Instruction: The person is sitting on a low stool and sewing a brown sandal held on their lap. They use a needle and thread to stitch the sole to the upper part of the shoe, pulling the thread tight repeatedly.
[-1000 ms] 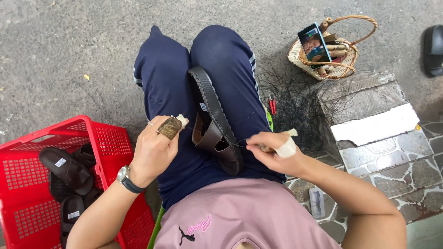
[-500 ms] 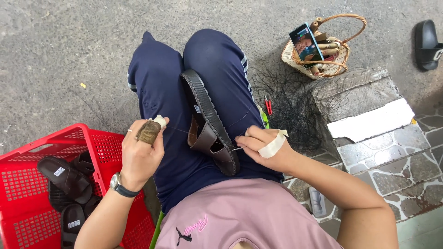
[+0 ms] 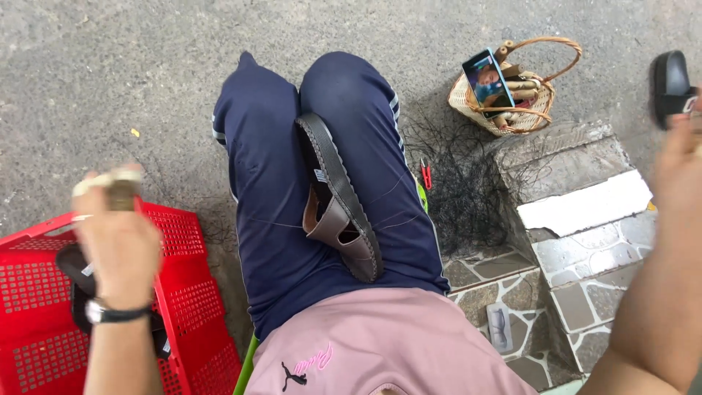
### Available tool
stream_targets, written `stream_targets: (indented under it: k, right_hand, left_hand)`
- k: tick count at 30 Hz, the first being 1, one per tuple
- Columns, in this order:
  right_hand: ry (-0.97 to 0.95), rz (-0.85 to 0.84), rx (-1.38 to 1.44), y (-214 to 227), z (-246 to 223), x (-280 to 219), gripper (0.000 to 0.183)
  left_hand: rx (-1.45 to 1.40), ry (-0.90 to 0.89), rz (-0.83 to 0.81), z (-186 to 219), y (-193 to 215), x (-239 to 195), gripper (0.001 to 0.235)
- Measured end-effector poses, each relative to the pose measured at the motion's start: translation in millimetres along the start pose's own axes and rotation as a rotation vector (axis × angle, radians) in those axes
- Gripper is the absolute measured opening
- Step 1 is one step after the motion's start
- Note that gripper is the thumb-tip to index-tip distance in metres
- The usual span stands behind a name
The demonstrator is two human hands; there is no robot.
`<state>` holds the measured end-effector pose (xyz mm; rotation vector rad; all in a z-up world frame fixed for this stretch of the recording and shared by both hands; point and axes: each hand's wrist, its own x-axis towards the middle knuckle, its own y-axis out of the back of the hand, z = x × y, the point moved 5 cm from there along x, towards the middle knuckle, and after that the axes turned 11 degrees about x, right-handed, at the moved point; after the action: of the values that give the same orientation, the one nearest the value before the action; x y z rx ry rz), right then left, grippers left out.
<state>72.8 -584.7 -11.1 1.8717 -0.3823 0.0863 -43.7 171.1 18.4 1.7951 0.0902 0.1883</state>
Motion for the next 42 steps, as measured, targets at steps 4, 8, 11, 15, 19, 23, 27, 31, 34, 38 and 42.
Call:
stream_targets:
  k: [4,8,11,15,19,23,27,31,34,38,42]
  right_hand:
    - [0.539,-0.391,0.566,13.1,-303.1,-76.2,0.042]
    - [0.547,-0.956,0.859,-36.3,-366.5,-142.9,0.046]
    - [0.853,-0.615,0.655,-54.1,-361.1,-144.3,0.019]
    - [1.011,-0.619,0.591,-58.6,-379.6,-142.2,0.030]
    - [1.059,-0.763,0.602,-68.3,-379.0,-136.6,0.039]
    - [1.035,-0.893,0.683,-56.2,-395.8,-115.2,0.030]
    - [1.090,-0.740,0.879,-14.0,-439.9,-114.5,0.021]
    - [1.226,-0.521,0.926,12.2,-438.9,-122.9,0.022]
    - [1.215,-0.682,0.713,9.4,-421.8,-126.3,0.031]
    - [1.085,-0.800,0.324,-22.8,-397.2,-132.4,0.038]
    - [1.130,-0.865,0.245,-32.7,-392.8,-134.5,0.051]
  left_hand:
    - [-0.520,-0.326,0.132,102.8,42.0,-20.2,0.041]
    - [-0.350,-0.495,0.306,130.7,50.6,-27.5,0.032]
    - [-1.245,-0.524,-0.228,120.9,58.0,-3.1,0.021]
    - [-1.837,-0.386,-0.728,138.7,59.4,21.2,0.032]
    - [-1.695,0.091,-0.508,120.9,-3.4,39.1,0.030]
    - [-1.340,0.101,-0.538,108.8,26.2,42.3,0.013]
    - [-1.241,-0.243,-0.805,152.7,76.9,3.4,0.018]
    - [-1.372,-0.099,-1.002,108.1,44.5,-8.4,0.018]
    - [-0.452,0.216,-0.602,-34.4,-56.4,-12.0,0.022]
    - [0.543,0.147,-0.609,-80.5,-59.4,-40.3,0.055]
    - [-0.136,0.020,0.010,47.6,60.2,-11.3,0.009]
